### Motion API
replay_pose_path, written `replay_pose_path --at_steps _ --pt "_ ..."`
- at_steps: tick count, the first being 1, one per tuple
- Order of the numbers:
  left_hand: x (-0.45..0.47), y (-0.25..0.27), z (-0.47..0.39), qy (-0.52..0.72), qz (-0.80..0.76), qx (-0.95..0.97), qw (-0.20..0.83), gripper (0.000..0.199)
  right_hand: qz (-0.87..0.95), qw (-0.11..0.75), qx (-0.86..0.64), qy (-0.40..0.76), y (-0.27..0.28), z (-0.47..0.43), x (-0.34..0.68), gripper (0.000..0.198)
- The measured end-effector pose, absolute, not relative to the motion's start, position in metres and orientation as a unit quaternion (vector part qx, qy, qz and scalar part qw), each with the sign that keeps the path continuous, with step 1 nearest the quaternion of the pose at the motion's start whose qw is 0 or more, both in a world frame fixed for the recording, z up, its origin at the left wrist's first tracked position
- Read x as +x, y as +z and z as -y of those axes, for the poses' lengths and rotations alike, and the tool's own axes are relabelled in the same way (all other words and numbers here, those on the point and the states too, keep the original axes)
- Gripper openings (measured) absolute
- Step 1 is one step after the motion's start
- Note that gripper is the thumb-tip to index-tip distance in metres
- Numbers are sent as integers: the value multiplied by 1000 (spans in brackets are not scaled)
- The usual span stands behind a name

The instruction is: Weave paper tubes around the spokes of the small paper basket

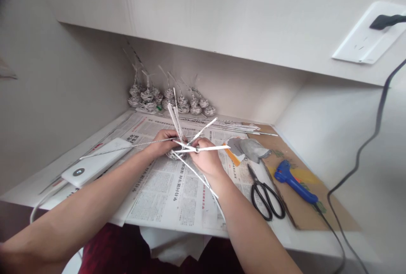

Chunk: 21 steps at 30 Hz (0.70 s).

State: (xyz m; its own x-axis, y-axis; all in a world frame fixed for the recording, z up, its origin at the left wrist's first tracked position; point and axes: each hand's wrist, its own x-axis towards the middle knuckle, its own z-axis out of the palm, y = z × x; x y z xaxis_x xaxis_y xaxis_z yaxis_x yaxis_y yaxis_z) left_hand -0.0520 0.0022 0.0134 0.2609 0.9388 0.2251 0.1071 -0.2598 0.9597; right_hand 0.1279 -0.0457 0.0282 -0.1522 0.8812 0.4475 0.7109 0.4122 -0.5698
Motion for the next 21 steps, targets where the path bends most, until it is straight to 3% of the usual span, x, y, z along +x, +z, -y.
replay_pose_path --at_steps 7,13,21 --pt "-52 15 -1 451 -404 645 466 20 772 348 -527 68 31 48 129 5" --pt "-54 15 -1 451 -399 636 482 20 792 264 -549 34 36 56 131 12" --pt "-56 15 -4 451 -404 627 490 23 779 178 -567 199 42 53 137 24"
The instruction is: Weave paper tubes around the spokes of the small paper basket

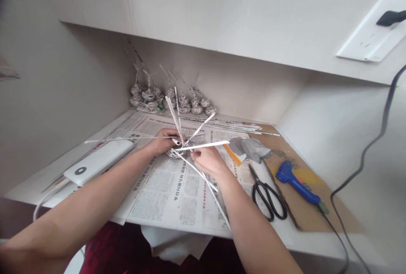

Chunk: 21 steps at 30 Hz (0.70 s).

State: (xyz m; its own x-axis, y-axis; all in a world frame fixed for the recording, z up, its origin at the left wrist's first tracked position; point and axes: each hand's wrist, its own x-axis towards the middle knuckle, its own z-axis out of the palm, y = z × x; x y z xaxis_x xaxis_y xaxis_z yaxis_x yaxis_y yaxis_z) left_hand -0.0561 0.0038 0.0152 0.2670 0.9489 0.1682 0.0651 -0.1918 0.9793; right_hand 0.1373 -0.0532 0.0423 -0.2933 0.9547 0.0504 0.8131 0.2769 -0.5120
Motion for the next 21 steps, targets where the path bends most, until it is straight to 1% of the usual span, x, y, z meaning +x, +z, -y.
replay_pose_path --at_steps 3,8,12,16,18,21 --pt "-57 17 -3 441 -393 636 497 22 763 140 -576 259 45 50 140 27" --pt "-59 18 -3 434 -383 660 479 21 773 123 -562 267 51 53 141 28" --pt "-61 17 -5 424 -372 680 468 21 786 132 -538 274 56 56 141 27" --pt "-63 19 -5 425 -375 678 468 22 779 144 -523 315 57 55 146 27" --pt "-66 20 -6 446 -389 665 455 23 769 166 -494 370 59 55 149 30" --pt "-69 19 -10 506 -404 631 427 23 710 242 -413 516 66 54 152 40"
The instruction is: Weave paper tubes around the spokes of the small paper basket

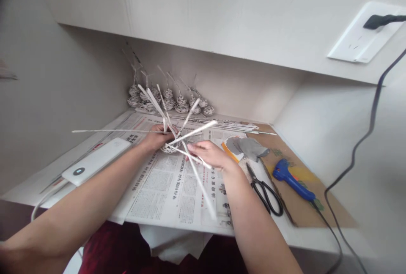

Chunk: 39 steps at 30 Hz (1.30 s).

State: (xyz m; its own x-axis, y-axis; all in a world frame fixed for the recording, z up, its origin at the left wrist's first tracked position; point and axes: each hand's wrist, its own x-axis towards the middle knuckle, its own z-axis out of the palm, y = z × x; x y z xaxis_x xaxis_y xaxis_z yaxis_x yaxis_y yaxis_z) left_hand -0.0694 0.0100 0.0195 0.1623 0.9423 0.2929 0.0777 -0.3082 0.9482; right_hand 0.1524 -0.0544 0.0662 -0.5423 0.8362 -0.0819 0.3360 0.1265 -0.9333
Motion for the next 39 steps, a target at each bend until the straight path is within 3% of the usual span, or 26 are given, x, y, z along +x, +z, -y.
replay_pose_path --at_steps 3,5,7,10,15,20,25,29,34,37,39 --pt "-70 17 -16 571 -424 566 417 23 616 382 -358 589 70 50 153 50" --pt "-68 16 -19 602 -438 521 419 25 541 494 -372 569 65 44 150 53" --pt "-64 16 -18 620 -447 494 415 27 471 553 -417 546 55 39 143 46" --pt "-55 18 -11 626 -461 492 392 22 467 507 -477 544 35 38 125 32" --pt "-42 19 1 619 -476 531 329 16 546 500 -501 449 14 44 104 38" --pt "-37 11 3 565 -499 602 263 14 579 489 -524 390 9 40 111 27" --pt "-37 13 12 485 -523 687 140 16 673 448 -552 205 11 40 118 18" --pt "-34 19 21 453 -501 728 118 21 702 393 -582 121 16 43 119 13" --pt "-29 15 17 498 -503 675 210 16 689 446 -556 127 15 39 121 15" --pt "-28 13 13 517 -487 654 261 17 642 494 -552 196 10 35 119 21" --pt "-29 13 15 506 -486 671 241 17 612 518 -543 250 8 33 117 23"
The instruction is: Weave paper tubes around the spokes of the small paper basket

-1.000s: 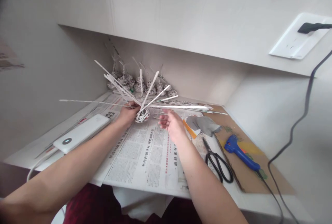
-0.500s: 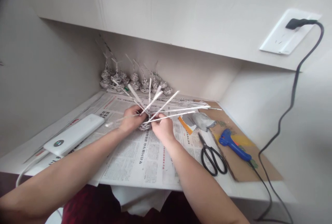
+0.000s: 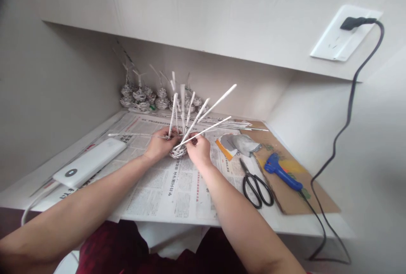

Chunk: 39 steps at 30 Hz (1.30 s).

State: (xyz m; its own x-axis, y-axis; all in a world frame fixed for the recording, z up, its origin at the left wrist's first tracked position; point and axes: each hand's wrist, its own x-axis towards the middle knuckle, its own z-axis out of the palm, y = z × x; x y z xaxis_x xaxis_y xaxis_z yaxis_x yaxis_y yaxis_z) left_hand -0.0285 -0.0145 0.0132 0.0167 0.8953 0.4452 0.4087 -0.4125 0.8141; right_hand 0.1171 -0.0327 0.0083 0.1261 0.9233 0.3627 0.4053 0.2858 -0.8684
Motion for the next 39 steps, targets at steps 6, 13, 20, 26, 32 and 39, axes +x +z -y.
replay_pose_path --at_steps 6,13,20,26,32,39 --pt "-32 15 18 472 -496 702 193 16 579 518 -499 384 21 34 118 34" --pt "-43 9 3 508 -496 657 253 16 705 407 -436 383 38 47 130 74" --pt "-38 3 4 488 -507 663 256 15 669 462 -519 264 22 41 118 45" --pt "-29 0 8 506 -464 677 263 12 642 508 -543 189 6 34 118 32" --pt "-27 -1 7 531 -465 659 259 10 548 575 -559 237 5 28 115 26" --pt "-28 -2 6 524 -491 655 237 6 530 550 -575 293 8 32 116 28"
